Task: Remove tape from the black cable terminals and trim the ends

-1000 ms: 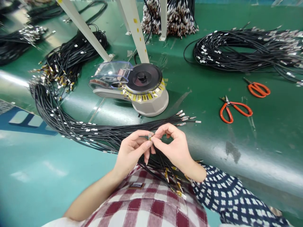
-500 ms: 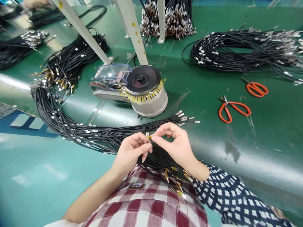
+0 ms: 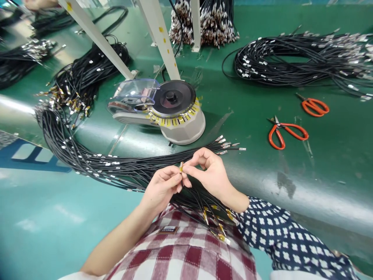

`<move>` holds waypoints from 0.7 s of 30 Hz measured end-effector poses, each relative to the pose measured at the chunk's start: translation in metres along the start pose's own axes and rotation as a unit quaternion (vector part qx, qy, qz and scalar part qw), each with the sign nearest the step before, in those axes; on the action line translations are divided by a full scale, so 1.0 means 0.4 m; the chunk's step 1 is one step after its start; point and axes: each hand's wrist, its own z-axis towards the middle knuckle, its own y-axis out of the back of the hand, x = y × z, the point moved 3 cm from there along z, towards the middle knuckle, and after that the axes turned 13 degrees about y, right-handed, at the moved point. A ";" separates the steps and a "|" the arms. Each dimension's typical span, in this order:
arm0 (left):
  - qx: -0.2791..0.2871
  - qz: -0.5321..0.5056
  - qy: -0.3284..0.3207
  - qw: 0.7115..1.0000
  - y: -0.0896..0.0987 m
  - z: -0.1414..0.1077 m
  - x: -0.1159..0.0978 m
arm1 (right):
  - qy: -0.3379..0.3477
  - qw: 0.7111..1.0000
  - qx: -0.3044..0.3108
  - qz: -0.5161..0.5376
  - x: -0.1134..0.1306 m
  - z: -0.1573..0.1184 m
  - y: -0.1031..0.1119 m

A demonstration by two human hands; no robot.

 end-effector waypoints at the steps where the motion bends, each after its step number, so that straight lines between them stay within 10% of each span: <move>1: 0.002 -0.001 0.000 1.000 0.001 0.002 0.000 | 0.004 1.000 -0.001 -0.004 0.002 0.000 -0.002; 12: -0.059 0.039 -0.051 0.996 -0.001 -0.008 -0.009 | 0.136 0.983 -0.044 -0.116 0.028 -0.038 -0.029; 21: -0.035 0.048 -0.047 0.997 0.014 -0.016 -0.004 | 0.046 0.997 0.042 -0.055 0.015 0.007 -0.007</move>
